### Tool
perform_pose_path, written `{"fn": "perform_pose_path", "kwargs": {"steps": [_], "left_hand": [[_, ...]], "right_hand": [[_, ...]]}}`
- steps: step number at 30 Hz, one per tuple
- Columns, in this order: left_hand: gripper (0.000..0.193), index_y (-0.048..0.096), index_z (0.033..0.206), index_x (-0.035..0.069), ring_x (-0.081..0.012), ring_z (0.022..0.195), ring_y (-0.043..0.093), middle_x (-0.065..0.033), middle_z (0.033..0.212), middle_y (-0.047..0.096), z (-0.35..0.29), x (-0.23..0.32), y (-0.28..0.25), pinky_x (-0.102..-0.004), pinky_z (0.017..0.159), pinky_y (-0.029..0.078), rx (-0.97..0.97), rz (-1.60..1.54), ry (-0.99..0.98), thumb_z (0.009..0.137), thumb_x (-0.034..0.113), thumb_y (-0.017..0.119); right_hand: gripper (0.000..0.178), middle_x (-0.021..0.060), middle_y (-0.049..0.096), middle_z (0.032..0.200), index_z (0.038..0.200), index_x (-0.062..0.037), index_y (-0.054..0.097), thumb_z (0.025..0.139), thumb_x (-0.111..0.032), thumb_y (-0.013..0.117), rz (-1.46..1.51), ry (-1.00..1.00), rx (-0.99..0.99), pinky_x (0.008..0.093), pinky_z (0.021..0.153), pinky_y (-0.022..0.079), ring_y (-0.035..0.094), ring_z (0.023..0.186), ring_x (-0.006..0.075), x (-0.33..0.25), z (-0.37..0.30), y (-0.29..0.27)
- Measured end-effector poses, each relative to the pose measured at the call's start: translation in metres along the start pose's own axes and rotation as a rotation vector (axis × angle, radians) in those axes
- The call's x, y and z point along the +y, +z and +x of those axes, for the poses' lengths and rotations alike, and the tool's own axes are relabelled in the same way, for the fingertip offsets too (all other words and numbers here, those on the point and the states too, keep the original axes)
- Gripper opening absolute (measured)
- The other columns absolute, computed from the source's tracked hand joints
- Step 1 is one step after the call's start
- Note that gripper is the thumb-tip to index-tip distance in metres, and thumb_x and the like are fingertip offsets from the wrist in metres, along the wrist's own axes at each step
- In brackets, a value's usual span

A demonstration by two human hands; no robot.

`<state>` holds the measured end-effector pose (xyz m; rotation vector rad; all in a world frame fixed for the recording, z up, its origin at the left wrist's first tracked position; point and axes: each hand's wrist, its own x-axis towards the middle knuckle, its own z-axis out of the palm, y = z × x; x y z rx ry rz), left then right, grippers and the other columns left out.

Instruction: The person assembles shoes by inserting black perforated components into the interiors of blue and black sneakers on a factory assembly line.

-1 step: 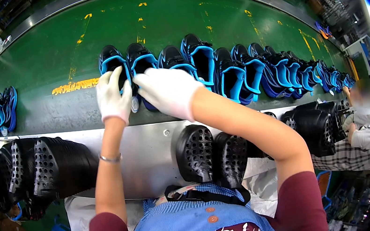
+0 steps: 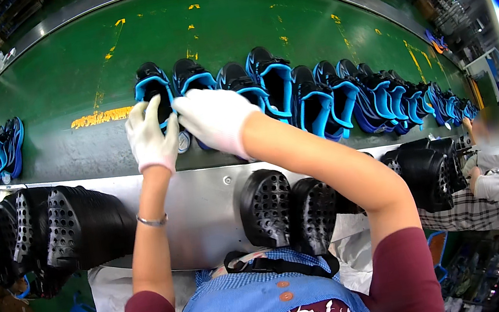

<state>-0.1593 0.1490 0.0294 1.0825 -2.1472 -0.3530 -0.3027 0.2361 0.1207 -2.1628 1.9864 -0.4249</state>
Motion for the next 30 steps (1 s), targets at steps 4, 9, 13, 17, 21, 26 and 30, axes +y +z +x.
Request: {"fn": "perform_pose_path", "kwargs": {"steps": [4, 9, 13, 17, 21, 26, 30], "left_hand": [[0.045, 0.065, 0.117, 0.009, -0.0478, 0.122, 0.048, -0.0285, 0.139, 0.043, -0.025, -0.025, 0.017, -0.0474, 0.103, 0.042, -0.126, -0.242, -0.208, 0.079, 0.032, 0.073], [0.044, 0.064, 0.117, 0.006, -0.0470, 0.122, 0.050, -0.0307, 0.139, 0.044, -0.029, -0.034, 0.030, -0.0473, 0.101, 0.044, -0.081, -0.274, -0.224, 0.080, 0.029, 0.074], [0.045, 0.061, 0.121, 0.010, -0.0437, 0.120, 0.053, -0.0256, 0.141, 0.046, -0.034, -0.038, 0.032, -0.0458, 0.097, 0.047, -0.058, -0.223, -0.243, 0.083, 0.028, 0.074], [0.045, 0.059, 0.123, 0.013, -0.0410, 0.117, 0.056, -0.0216, 0.141, 0.047, -0.038, -0.043, 0.027, -0.0445, 0.092, 0.051, -0.068, -0.220, -0.232, 0.083, 0.027, 0.075], [0.039, 0.061, 0.118, 0.014, -0.0377, 0.113, 0.060, -0.0175, 0.139, 0.050, -0.035, -0.042, 0.020, -0.0431, 0.089, 0.052, -0.095, -0.183, -0.236, 0.083, 0.024, 0.075], [0.039, 0.060, 0.118, 0.019, -0.0385, 0.112, 0.060, -0.0189, 0.141, 0.048, -0.028, -0.046, 0.019, -0.0441, 0.087, 0.053, -0.135, -0.229, -0.272, 0.083, 0.031, 0.073], [0.039, 0.061, 0.115, 0.021, -0.0374, 0.111, 0.061, -0.0175, 0.140, 0.050, -0.029, -0.047, 0.020, -0.0431, 0.087, 0.053, -0.075, -0.192, -0.261, 0.080, 0.028, 0.077]], "right_hand": [[0.030, 0.0190, 0.066, 0.101, 0.113, 0.0011, 0.058, 0.088, -0.014, 0.062, -0.234, -0.009, -0.151, 0.0408, 0.081, 0.055, 0.066, 0.096, 0.0355, 0.001, 0.081, 0.040], [0.022, 0.0158, 0.072, 0.104, 0.100, -0.0022, 0.074, 0.079, -0.007, 0.070, -0.227, 0.193, -0.195, 0.0377, 0.080, 0.058, 0.070, 0.098, 0.0308, -0.016, 0.145, 0.070], [0.021, 0.0194, 0.071, 0.099, 0.098, -0.0006, 0.072, 0.079, -0.006, 0.067, -0.340, 0.102, -0.311, 0.0389, 0.078, 0.057, 0.071, 0.092, 0.0333, -0.006, 0.151, 0.079], [0.018, 0.0196, 0.072, 0.093, 0.093, -0.0015, 0.073, 0.078, -0.007, 0.064, -0.358, 0.062, -0.297, 0.0410, 0.076, 0.057, 0.071, 0.088, 0.0344, -0.008, 0.139, 0.061], [0.026, 0.0236, 0.070, 0.095, 0.095, -0.0018, 0.072, 0.082, -0.017, 0.057, -0.180, 0.270, -0.225, 0.0449, 0.082, 0.055, 0.069, 0.091, 0.0387, -0.006, 0.117, 0.025], [0.024, 0.0173, 0.065, 0.068, 0.086, 0.0009, 0.069, 0.082, -0.017, 0.054, 0.590, 0.590, -0.136, 0.0347, 0.059, 0.052, 0.064, 0.058, 0.0250, 0.006, 0.060, -0.027], [0.015, 0.0028, 0.056, 0.058, 0.080, -0.0002, 0.061, 0.090, -0.008, 0.053, 0.467, 0.076, -0.201, 0.0248, 0.043, 0.038, 0.048, 0.044, 0.0111, 0.035, 0.000, -0.033]]}}
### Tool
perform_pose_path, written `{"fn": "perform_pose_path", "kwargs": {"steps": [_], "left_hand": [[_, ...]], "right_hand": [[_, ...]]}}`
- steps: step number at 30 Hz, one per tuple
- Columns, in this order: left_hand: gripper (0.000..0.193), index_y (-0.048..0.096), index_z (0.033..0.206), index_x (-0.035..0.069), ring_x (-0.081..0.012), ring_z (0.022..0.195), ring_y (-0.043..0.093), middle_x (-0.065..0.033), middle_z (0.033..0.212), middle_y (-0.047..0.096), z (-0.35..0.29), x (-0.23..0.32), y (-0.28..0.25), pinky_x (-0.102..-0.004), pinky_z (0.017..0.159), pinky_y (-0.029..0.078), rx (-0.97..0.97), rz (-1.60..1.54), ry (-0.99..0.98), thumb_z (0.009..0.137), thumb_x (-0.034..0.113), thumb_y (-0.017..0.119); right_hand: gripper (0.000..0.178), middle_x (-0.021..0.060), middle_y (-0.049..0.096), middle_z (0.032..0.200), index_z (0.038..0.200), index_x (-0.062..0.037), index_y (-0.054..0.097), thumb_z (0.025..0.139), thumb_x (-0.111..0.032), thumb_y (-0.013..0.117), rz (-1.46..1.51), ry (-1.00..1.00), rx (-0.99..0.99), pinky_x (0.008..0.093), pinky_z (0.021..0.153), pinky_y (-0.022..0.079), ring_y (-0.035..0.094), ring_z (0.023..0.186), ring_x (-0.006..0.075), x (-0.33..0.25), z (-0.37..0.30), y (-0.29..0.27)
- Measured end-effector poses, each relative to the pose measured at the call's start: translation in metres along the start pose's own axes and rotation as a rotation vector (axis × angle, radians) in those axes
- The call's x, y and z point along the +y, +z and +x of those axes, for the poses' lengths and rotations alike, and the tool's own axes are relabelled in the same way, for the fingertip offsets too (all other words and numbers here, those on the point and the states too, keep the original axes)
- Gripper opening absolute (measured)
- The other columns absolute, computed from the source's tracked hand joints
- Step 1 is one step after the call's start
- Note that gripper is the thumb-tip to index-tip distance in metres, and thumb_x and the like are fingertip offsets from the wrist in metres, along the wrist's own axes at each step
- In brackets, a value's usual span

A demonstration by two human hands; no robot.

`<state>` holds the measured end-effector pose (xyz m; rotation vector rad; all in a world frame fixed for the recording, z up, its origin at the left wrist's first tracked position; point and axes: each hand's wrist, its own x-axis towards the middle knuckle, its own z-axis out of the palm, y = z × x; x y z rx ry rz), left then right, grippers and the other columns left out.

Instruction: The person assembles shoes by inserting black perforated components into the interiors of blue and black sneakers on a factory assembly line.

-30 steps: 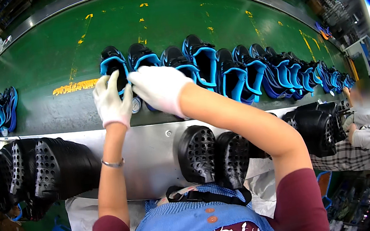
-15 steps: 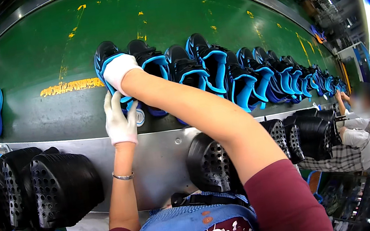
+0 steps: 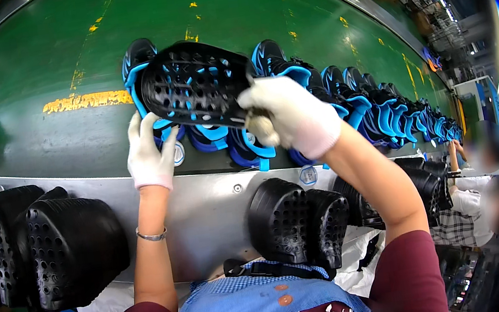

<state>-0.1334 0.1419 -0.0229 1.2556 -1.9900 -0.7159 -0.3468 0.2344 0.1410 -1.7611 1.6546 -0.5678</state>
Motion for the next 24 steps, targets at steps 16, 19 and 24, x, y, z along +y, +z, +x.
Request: {"fn": "perform_pose_path", "kwargs": {"steps": [16, 19, 24], "left_hand": [[0.047, 0.061, 0.122, 0.017, -0.0360, 0.118, 0.059, -0.0189, 0.137, 0.052, 0.001, -0.009, -0.001, -0.0410, 0.093, 0.052, 0.034, 0.049, 0.039, 0.079, 0.024, 0.079], [0.047, 0.060, 0.123, 0.017, -0.0356, 0.117, 0.059, -0.0185, 0.136, 0.053, 0.002, -0.013, 0.000, -0.0409, 0.093, 0.052, 0.046, 0.036, 0.047, 0.080, 0.023, 0.079], [0.049, 0.060, 0.125, 0.017, -0.0307, 0.112, 0.062, -0.0168, 0.137, 0.053, 0.003, -0.015, 0.002, -0.0364, 0.089, 0.053, 0.048, 0.015, 0.035, 0.079, 0.018, 0.077]], "right_hand": [[0.025, -0.0004, 0.046, 0.065, 0.084, 0.0021, 0.051, 0.093, -0.020, 0.055, 1.647, 0.733, -0.007, 0.0174, 0.035, 0.027, 0.038, 0.041, 0.0020, -0.009, -0.056, 0.023], [0.026, -0.0022, 0.043, 0.061, 0.080, 0.0016, 0.052, 0.094, -0.020, 0.054, 1.591, 0.775, 0.058, 0.0181, 0.036, 0.025, 0.037, 0.041, 0.0024, -0.012, -0.056, 0.026], [0.028, -0.0022, 0.043, 0.059, 0.078, 0.0012, 0.053, 0.094, -0.022, 0.055, 1.424, 0.693, 0.043, 0.0186, 0.037, 0.025, 0.037, 0.041, 0.0032, -0.007, -0.060, 0.026]]}}
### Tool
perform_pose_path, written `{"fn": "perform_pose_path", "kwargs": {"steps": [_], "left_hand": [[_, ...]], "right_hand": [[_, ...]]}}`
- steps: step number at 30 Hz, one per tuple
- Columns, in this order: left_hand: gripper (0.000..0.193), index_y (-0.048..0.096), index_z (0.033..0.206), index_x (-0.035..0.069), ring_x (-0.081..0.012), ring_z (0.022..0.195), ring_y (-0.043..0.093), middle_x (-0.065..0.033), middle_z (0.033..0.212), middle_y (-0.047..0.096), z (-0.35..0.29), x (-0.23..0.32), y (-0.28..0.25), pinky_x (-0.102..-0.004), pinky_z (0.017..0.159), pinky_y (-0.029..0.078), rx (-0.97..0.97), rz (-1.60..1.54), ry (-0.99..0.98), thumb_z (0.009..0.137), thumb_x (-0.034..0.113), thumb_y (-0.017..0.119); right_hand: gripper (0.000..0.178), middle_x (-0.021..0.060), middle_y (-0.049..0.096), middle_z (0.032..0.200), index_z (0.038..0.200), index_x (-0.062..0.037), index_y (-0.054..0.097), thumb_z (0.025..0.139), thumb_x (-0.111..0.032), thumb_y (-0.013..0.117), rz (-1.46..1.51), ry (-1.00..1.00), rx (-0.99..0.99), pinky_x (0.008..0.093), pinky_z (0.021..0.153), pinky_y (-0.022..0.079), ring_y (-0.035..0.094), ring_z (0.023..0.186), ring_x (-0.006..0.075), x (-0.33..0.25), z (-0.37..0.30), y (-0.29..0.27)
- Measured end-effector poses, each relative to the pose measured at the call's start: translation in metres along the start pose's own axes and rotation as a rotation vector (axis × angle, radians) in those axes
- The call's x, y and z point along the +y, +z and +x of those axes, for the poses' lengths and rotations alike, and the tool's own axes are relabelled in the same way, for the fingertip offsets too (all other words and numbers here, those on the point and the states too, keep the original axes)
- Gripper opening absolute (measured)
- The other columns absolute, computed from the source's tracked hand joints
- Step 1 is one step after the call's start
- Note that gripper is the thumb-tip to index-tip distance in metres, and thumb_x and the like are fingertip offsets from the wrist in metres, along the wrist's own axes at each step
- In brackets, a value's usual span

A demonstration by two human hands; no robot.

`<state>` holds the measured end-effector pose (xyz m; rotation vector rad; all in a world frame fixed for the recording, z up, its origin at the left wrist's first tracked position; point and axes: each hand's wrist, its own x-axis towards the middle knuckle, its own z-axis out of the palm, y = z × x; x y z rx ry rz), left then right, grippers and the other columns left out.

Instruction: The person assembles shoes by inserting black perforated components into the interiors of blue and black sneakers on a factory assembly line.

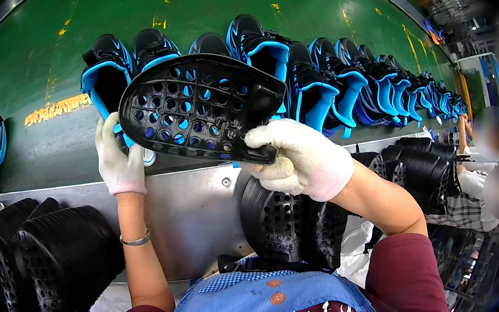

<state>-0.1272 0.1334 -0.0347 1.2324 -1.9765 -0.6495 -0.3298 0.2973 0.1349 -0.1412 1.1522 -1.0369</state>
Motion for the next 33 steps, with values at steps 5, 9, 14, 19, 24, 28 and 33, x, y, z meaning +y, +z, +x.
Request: {"fn": "perform_pose_path", "kwargs": {"steps": [5, 9, 14, 19, 24, 28, 33], "left_hand": [[0.053, 0.059, 0.128, 0.016, -0.0267, 0.108, 0.063, -0.0163, 0.139, 0.052, 0.000, -0.005, -0.001, -0.0324, 0.085, 0.053, -0.002, 0.020, -0.024, 0.078, 0.011, 0.075], [0.052, 0.057, 0.131, 0.015, -0.0243, 0.106, 0.063, -0.0170, 0.139, 0.052, -0.001, -0.007, -0.002, -0.0333, 0.086, 0.053, 0.021, 0.014, 0.027, 0.081, 0.008, 0.070], [0.053, 0.049, 0.140, 0.007, -0.0257, 0.117, 0.057, -0.0173, 0.138, 0.050, 0.003, 0.017, -0.046, -0.0371, 0.097, 0.048, -0.130, -0.355, -0.137, 0.090, 0.014, 0.064], [0.066, 0.037, 0.147, 0.001, -0.0284, 0.122, 0.055, -0.0187, 0.144, 0.047, -0.014, 0.061, -0.068, -0.0425, 0.107, 0.043, -0.298, -1.473, -0.289, 0.100, 0.045, 0.048], [0.054, 0.042, 0.141, 0.003, -0.0269, 0.105, 0.063, -0.0173, 0.115, 0.062, -0.024, 0.073, -0.075, -0.0414, 0.097, 0.051, -0.341, -1.656, -0.592, 0.096, 0.032, 0.052], [0.036, 0.055, 0.116, 0.006, -0.0184, 0.091, 0.064, -0.0068, 0.100, 0.064, -0.029, 0.057, -0.056, -0.0337, 0.081, 0.054, -0.162, -1.551, -0.444, 0.095, 0.035, 0.057], [0.029, 0.057, 0.112, 0.007, -0.0124, 0.085, 0.061, -0.0031, 0.096, 0.062, -0.015, 0.072, -0.054, -0.0261, 0.076, 0.049, 0.072, -1.194, -0.394, 0.099, 0.033, 0.056]], "right_hand": [[0.029, -0.0015, 0.045, 0.059, 0.075, 0.0004, 0.054, 0.094, -0.022, 0.055, 0.157, 0.036, 0.017, 0.0197, 0.037, 0.026, 0.038, 0.040, 0.0046, 0.003, -0.001, -0.003], [0.027, 0.0004, 0.049, 0.059, 0.076, 0.0002, 0.055, 0.093, -0.021, 0.056, 0.200, 0.038, 0.004, 0.0209, 0.038, 0.027, 0.040, 0.040, 0.0057, 0.006, 0.000, -0.005], [0.025, 0.0057, 0.061, 0.067, 0.108, 0.0033, 0.062, 0.094, -0.015, 0.053, -0.518, -0.213, 0.283, 0.0262, 0.045, 0.041, 0.050, 0.043, 0.0108, -0.001, -0.003, 0.017], [0.050, 0.0186, 0.068, 0.099, 0.122, -0.0084, 0.060, 0.074, 0.002, 0.055, -1.571, -0.973, 0.315, 0.0389, 0.075, 0.056, 0.068, 0.087, 0.0348, 0.016, 0.013, 0.040], [0.047, 0.0226, 0.066, 0.099, 0.125, -0.0003, 0.055, 0.079, -0.007, 0.060, -1.529, -0.889, 0.130, 0.0409, 0.077, 0.055, 0.067, 0.088, 0.0364, 0.029, 0.021, 0.064], [0.050, 0.0223, 0.066, 0.096, 0.119, 0.0038, 0.058, 0.082, -0.028, 0.069, -1.353, -0.669, 0.028, 0.0380, 0.075, 0.055, 0.069, 0.086, 0.0316, 0.025, 0.015, 0.076], [0.034, 0.0200, 0.065, 0.073, 0.092, 0.0010, 0.060, 0.087, -0.033, 0.065, -1.492, -0.701, 0.195, 0.0408, 0.064, 0.053, 0.067, 0.070, 0.0348, 0.025, 0.035, 0.090]]}}
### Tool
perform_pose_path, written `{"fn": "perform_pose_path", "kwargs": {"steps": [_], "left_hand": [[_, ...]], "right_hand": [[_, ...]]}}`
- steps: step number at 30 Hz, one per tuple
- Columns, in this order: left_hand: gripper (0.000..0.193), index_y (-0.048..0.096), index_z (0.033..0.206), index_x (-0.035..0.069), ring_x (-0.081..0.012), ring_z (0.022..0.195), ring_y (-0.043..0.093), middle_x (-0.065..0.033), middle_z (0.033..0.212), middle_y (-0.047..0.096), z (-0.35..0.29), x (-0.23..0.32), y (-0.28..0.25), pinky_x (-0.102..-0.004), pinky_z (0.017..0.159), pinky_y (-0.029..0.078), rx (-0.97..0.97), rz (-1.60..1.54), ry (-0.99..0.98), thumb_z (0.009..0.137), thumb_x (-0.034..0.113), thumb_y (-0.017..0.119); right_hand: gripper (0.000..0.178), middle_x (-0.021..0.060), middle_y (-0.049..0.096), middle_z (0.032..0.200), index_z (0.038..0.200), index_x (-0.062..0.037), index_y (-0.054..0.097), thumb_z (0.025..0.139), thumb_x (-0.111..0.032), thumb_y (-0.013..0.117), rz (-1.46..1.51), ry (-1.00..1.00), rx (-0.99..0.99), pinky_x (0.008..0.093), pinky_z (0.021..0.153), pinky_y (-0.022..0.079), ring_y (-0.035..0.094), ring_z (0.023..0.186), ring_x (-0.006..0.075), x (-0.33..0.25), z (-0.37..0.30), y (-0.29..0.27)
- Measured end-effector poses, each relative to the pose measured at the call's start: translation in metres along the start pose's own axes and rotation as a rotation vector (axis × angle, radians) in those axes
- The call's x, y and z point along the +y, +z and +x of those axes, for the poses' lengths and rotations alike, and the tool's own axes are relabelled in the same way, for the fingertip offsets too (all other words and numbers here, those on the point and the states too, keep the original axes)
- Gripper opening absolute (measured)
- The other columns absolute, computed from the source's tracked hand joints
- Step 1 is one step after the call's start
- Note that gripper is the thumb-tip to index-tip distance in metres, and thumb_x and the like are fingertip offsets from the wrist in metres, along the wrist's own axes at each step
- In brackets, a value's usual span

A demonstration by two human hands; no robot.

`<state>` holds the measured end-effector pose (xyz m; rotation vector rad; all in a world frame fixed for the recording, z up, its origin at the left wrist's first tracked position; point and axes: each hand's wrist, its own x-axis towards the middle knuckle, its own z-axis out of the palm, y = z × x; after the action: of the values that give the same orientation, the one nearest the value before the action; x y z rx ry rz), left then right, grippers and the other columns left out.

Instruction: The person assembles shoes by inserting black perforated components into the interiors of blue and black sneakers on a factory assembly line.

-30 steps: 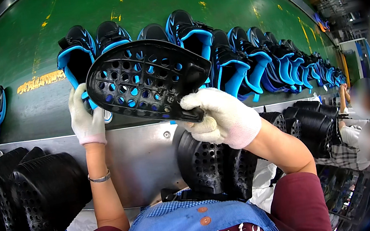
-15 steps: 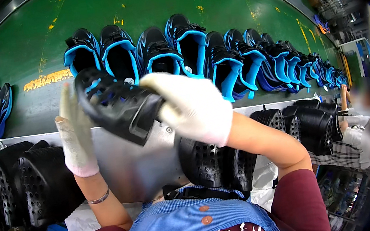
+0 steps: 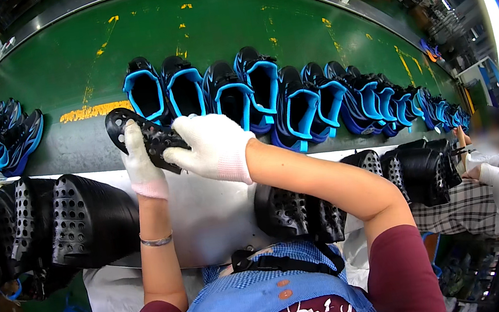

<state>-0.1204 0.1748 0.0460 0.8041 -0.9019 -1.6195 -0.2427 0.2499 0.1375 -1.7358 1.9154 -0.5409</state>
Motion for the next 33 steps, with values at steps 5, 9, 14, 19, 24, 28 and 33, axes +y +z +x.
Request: {"fn": "perform_pose_path", "kwargs": {"steps": [5, 9, 14, 19, 24, 28, 33], "left_hand": [[0.038, 0.062, 0.110, -0.002, -0.0350, 0.104, 0.060, -0.0197, 0.111, 0.063, 0.028, -0.007, -0.027, -0.0417, 0.095, 0.044, -0.089, 0.819, 0.422, 0.095, 0.033, 0.059], [0.029, 0.063, 0.115, 0.003, -0.0302, 0.095, 0.062, -0.0157, 0.115, 0.062, 0.038, -0.029, -0.034, -0.0382, 0.085, 0.049, -0.245, 0.946, 0.431, 0.090, 0.018, 0.063], [0.035, 0.063, 0.115, 0.008, -0.0357, 0.103, 0.061, -0.0148, 0.116, 0.063, 0.068, -0.022, -0.031, -0.0430, 0.089, 0.049, -0.409, 1.369, 0.128, 0.087, 0.028, 0.062], [0.044, 0.072, 0.108, 0.011, -0.0322, 0.105, 0.066, -0.0145, 0.110, 0.071, 0.087, -0.012, 0.008, -0.0390, 0.090, 0.053, -0.522, 1.597, -0.261, 0.082, 0.046, 0.065], [0.042, 0.075, 0.100, 0.011, -0.0313, 0.099, 0.069, -0.0141, 0.102, 0.073, 0.104, -0.008, 0.010, -0.0369, 0.087, 0.054, -0.528, 1.556, -0.488, 0.078, 0.046, 0.067], [0.042, 0.075, 0.101, 0.011, -0.0322, 0.101, 0.069, -0.0168, 0.103, 0.072, 0.101, -0.014, 0.002, -0.0380, 0.087, 0.054, -0.493, 1.633, -0.389, 0.079, 0.046, 0.066], [0.044, 0.073, 0.102, 0.009, -0.0333, 0.098, 0.069, -0.0177, 0.101, 0.072, 0.102, -0.024, -0.001, -0.0399, 0.082, 0.055, -0.533, 1.690, -0.323, 0.081, 0.046, 0.065]], "right_hand": [[0.043, 0.0223, 0.065, 0.072, 0.080, 0.0014, 0.064, 0.085, -0.041, 0.061, -0.338, 0.030, -0.035, 0.0455, 0.070, 0.054, 0.066, 0.072, 0.0402, 0.006, 0.050, -0.019], [0.042, 0.0222, 0.071, 0.090, 0.091, -0.0019, 0.075, 0.077, -0.038, 0.057, -0.532, 0.145, -0.247, 0.0406, 0.080, 0.056, 0.070, 0.086, 0.0360, -0.004, 0.111, -0.037], [0.038, 0.0198, 0.072, 0.102, 0.097, -0.0045, 0.076, 0.084, -0.035, 0.056, -0.694, 0.067, -0.243, 0.0433, 0.084, 0.056, 0.070, 0.095, 0.0342, -0.009, 0.164, 0.009], [0.045, 0.0137, 0.057, 0.131, 0.128, -0.0077, 0.057, 0.098, -0.035, 0.038, -0.463, 0.359, -0.112, 0.0350, 0.099, 0.045, 0.055, 0.121, 0.0260, 0.050, 0.218, 0.078], [0.057, 0.0124, 0.042, 0.152, 0.144, -0.0096, 0.045, 0.105, -0.043, 0.022, -0.248, 0.433, -0.219, 0.0296, 0.107, 0.041, 0.047, 0.136, 0.0189, 0.036, 0.225, 0.065], [0.047, 0.0172, 0.048, 0.145, 0.140, -0.0083, 0.050, 0.101, -0.030, 0.036, -0.635, 0.188, -0.348, 0.0346, 0.099, 0.050, 0.054, 0.128, 0.0276, 0.002, 0.197, 0.044], [0.041, 0.0195, 0.055, 0.136, 0.133, -0.0063, 0.055, 0.096, -0.018, 0.041, -0.498, 0.179, -0.244, 0.0406, 0.095, 0.052, 0.059, 0.119, 0.0343, 0.015, 0.198, 0.052]]}}
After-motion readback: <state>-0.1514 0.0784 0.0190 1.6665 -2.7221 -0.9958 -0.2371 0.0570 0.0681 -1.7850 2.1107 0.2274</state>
